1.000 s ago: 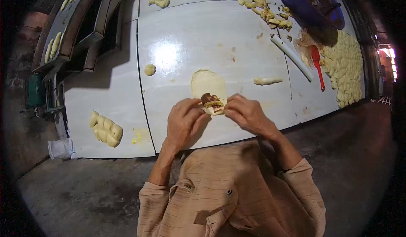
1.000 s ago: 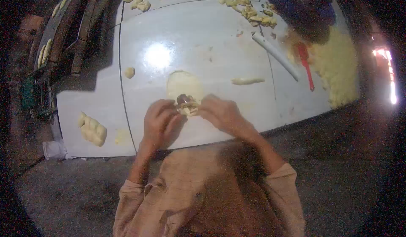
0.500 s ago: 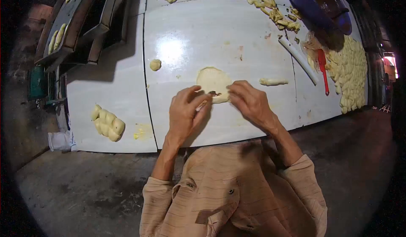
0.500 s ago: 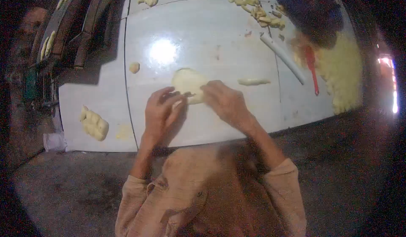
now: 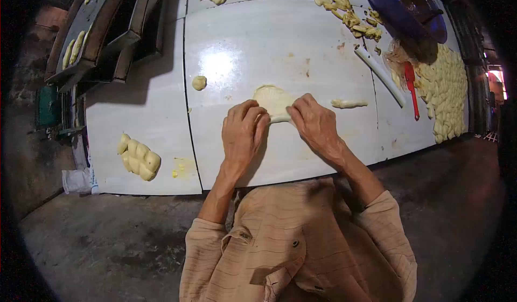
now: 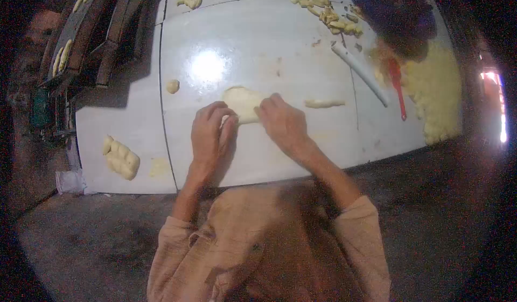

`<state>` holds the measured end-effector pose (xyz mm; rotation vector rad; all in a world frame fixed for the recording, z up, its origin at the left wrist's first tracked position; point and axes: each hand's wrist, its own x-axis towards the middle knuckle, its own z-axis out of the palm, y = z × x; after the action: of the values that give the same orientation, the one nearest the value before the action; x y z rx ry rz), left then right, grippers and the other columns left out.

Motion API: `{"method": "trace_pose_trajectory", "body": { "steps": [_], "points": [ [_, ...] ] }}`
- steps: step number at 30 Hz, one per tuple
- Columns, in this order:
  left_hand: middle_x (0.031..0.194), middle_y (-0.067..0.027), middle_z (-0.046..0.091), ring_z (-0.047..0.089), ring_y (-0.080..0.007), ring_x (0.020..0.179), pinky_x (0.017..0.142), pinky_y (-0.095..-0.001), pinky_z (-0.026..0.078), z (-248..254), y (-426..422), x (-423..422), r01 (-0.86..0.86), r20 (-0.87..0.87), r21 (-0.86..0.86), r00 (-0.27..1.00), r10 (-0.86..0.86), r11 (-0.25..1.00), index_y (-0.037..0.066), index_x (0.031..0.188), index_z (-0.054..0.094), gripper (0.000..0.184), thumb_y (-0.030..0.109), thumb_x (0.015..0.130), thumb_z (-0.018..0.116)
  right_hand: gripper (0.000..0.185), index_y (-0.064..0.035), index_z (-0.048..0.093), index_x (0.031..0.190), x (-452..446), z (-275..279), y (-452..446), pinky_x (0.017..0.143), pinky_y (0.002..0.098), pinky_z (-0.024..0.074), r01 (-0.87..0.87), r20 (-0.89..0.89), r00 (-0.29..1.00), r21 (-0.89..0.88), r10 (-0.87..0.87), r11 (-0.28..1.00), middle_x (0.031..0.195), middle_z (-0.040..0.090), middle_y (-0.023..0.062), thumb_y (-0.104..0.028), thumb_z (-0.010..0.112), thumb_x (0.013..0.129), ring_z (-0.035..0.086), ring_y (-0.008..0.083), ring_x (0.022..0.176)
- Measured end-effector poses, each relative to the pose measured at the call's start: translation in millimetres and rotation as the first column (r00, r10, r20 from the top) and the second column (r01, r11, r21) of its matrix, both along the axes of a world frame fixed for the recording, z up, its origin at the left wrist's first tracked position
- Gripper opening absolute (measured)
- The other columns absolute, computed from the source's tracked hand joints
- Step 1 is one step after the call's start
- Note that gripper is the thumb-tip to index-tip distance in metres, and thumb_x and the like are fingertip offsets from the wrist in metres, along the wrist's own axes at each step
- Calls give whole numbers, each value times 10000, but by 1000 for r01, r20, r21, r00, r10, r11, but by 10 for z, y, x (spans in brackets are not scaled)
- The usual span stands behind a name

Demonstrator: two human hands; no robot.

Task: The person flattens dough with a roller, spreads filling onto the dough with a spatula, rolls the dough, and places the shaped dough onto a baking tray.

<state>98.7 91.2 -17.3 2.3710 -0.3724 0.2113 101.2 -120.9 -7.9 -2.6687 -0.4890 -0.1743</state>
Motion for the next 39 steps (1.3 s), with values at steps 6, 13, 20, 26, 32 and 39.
{"method": "trace_pose_trajectory", "body": {
  "steps": [6, 13, 20, 26, 32, 39],
  "points": [
    [1011, -44, 692, 659, -229, 894, 729, -373, 490, 188, 364, -101, 187, 65, 119, 978, -196, 975, 149, 1030, 753, 218, 226, 842, 833, 183, -78, 703, 1042, -102, -33, -135, 615, 356, 556, -174, 109, 981, 130, 161, 976, 985, 681, 80, -175, 755, 896, 687, 239, 754],
    [826, -24, 701, 632, -201, 720, 632, -369, 455, -61, 298, 83, 137, 164, 131, 974, -157, 982, 113, 1013, 754, 185, 175, 853, 823, 182, -105, 675, 1026, 76, -111, -89, 590, 407, 542, -160, 15, 987, 188, 160, 969, 915, 639, 73, -205, 744, 890, 678, 263, 737],
    [960, -30, 726, 657, -199, 822, 701, -361, 477, 65, 324, 26, 190, 139, 104, 969, -203, 976, 121, 1162, 717, 313, 206, 873, 802, 288, -77, 715, 1110, -39, -13, -203, 664, 387, 575, -217, 85, 975, 179, 205, 960, 1048, 701, 97, -211, 773, 862, 701, 287, 809],
    [1064, -33, 730, 668, -214, 913, 738, -362, 478, -20, 151, 96, 189, 147, 154, 966, -211, 970, 117, 1207, 717, 332, 151, 882, 774, 214, -53, 734, 1057, 128, -115, -144, 606, 346, 553, -178, 112, 980, 153, 162, 972, 935, 705, 89, -182, 785, 895, 696, 235, 734],
    [1206, -53, 711, 664, -248, 991, 785, -378, 480, -15, 188, 52, 154, 167, 161, 969, -180, 975, 106, 1176, 720, 300, 146, 882, 773, 144, -85, 692, 1019, 92, -138, -44, 641, 379, 565, 25, 55, 998, 250, -40, 968, 956, 668, 88, -164, 736, 908, 697, 274, 785],
    [1301, -98, 653, 621, -303, 1160, 929, -459, 482, 52, 191, 100, 92, 77, 158, 991, -105, 983, 131, 1202, 704, 392, 226, 835, 804, 324, -91, 691, 1175, 123, -61, -86, 726, 426, 568, -19, 114, 993, 142, 2, 990, 1137, 677, 110, -189, 756, 874, 684, 297, 899]
  ]
}}
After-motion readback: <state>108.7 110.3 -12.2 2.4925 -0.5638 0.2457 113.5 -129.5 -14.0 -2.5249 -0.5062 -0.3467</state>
